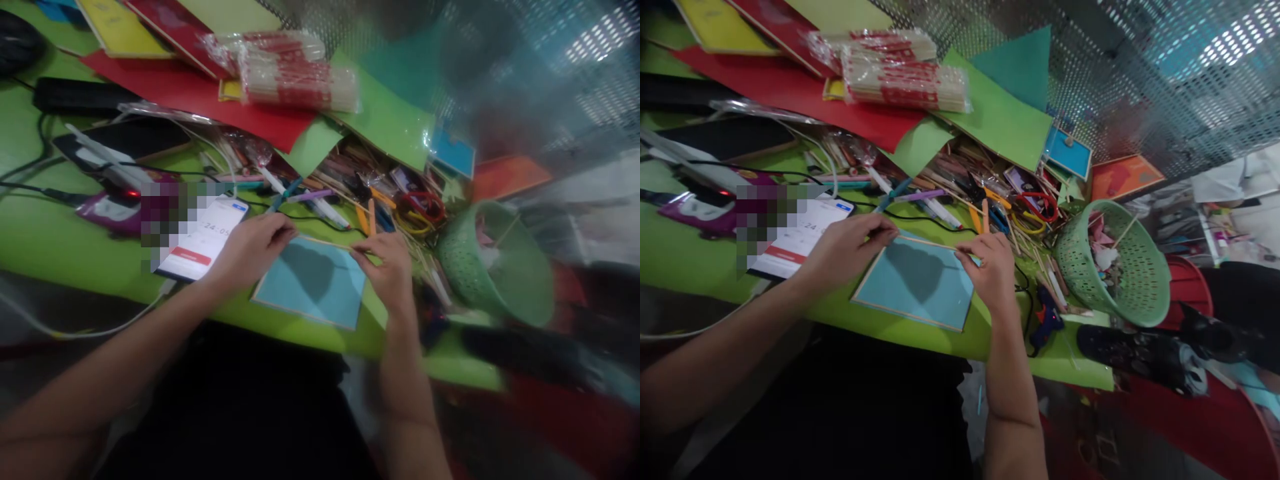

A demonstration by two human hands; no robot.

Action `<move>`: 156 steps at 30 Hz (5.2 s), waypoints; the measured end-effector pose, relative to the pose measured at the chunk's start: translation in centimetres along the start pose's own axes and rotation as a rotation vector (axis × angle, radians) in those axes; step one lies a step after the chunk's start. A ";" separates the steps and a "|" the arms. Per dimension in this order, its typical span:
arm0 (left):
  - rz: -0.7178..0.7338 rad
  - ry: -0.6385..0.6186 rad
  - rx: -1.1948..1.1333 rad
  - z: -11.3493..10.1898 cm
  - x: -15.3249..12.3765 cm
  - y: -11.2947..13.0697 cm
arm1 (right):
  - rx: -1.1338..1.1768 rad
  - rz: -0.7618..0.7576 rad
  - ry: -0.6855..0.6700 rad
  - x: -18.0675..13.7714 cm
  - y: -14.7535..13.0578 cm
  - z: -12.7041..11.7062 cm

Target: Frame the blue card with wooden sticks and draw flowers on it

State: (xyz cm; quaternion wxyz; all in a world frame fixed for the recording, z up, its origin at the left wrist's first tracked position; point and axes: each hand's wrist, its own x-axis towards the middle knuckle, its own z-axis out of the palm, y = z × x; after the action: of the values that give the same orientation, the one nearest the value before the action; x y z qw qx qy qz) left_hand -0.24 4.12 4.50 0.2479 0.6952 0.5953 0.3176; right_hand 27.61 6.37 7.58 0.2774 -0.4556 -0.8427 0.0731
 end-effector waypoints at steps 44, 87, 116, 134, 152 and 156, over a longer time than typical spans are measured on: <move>0.286 -0.030 0.176 1.7 -1.1 -3.4 | -0.050 0.259 0.010 -0.2 2.3 -1.0; 0.172 -0.112 -0.313 1.4 0.4 2.5 | 0.778 0.460 -0.068 0.3 -1.3 1.8; -0.001 0.097 0.180 0.3 2.5 -1.1 | -0.201 -0.077 -0.041 -0.6 1.3 2.5; -0.038 -0.009 0.256 0.5 2.3 -1.4 | -0.153 -0.036 -0.143 0.4 0.9 4.4; 0.001 -0.065 0.378 0.6 2.2 -0.5 | -0.095 0.144 -0.041 0.0 2.0 1.2; -0.001 -0.082 0.401 0.4 2.3 -0.6 | -0.126 0.302 0.047 -0.9 3.4 -2.0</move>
State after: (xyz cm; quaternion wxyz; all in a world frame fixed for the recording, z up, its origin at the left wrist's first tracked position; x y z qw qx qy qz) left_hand -0.13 6.54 4.09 0.1287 0.7428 0.6362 0.1642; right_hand 31.51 7.31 7.61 0.2539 -0.5953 -0.7607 0.0503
